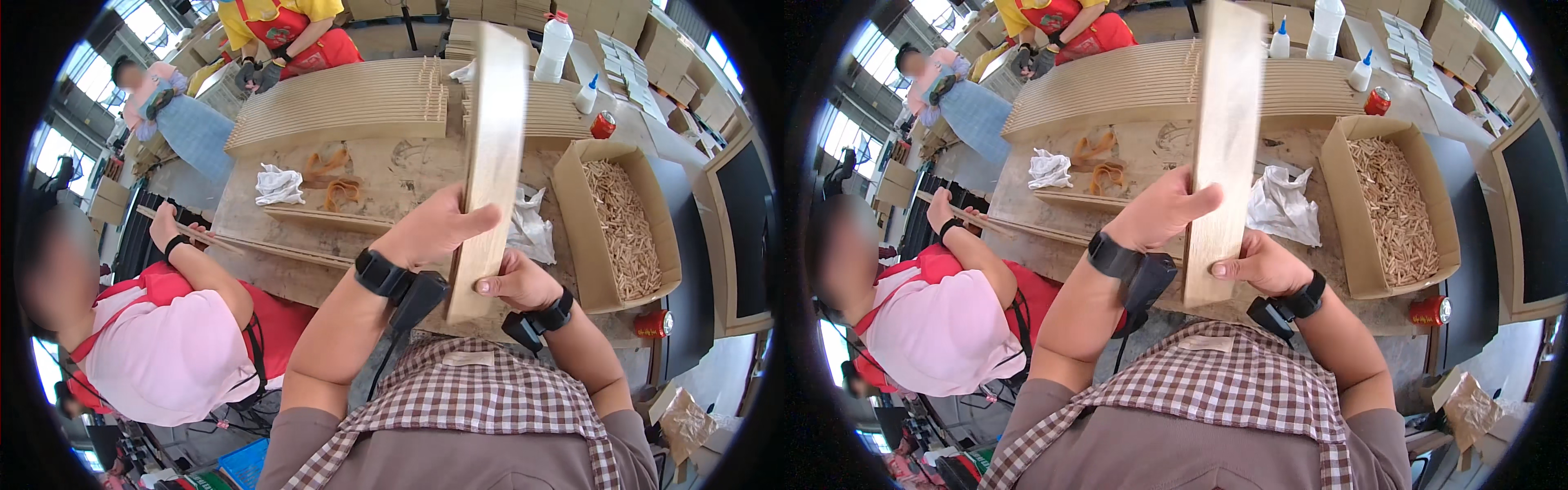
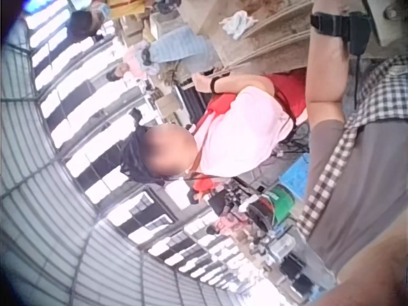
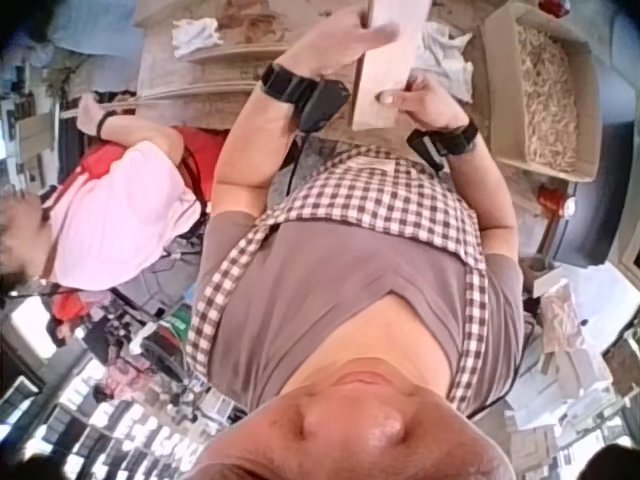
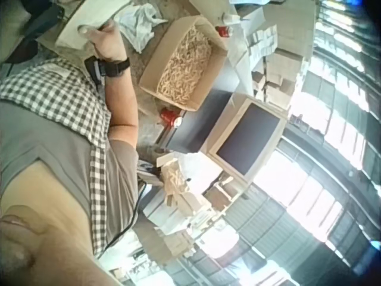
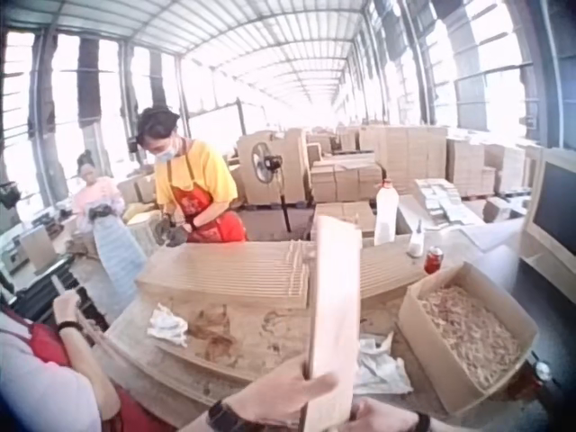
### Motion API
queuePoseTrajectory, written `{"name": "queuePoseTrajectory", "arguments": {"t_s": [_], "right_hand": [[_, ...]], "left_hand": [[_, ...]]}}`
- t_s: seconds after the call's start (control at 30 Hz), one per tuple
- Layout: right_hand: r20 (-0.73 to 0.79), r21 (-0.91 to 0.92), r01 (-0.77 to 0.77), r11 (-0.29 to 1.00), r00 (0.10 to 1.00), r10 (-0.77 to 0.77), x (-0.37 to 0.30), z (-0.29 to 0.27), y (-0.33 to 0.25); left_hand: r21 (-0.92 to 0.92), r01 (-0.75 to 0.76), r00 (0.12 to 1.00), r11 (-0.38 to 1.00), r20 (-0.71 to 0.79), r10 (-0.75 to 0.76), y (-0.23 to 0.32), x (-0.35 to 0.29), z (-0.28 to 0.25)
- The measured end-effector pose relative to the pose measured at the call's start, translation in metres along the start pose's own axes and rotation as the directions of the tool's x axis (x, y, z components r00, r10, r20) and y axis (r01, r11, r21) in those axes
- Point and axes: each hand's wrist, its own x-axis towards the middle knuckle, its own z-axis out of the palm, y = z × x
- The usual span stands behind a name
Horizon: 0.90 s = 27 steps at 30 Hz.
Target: The person assembles a wooden furniture panel by attaching a black sheet to a wooden frame and securing it with wooden dowels. They wipe the surface with a cloth and place the finished panel onto a stack.
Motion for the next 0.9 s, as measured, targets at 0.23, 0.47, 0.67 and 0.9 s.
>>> {"name": "queuePoseTrajectory", "arguments": {"t_s": [0.23,0.47,0.67,0.9], "right_hand": [[-0.476,-0.179,0.167,0.97,0.848,-0.234,0.026,-0.008,0.056],[-0.408,-0.322,0.184,0.929,0.858,-0.311,0.036,-0.007,0.078],[-0.334,-0.427,0.103,0.898,0.905,-0.262,0.036,-0.001,0.085],[-0.29,-0.61,0.068,0.79,0.908,-0.302,0.033,0.003,0.083]], "left_hand": [[0.842,0.312,0.937,0.441,-0.349,0.004,-0.062,-0.097,-0.069],[0.933,0.214,0.955,0.288,-0.262,0.141,-0.13,-0.121,-0.067],[0.913,0.212,0.932,0.348,-0.296,0.209,-0.152,-0.121,-0.073],[0.893,0.221,0.928,0.391,-0.316,0.198,-0.153,-0.122,-0.074]]}}
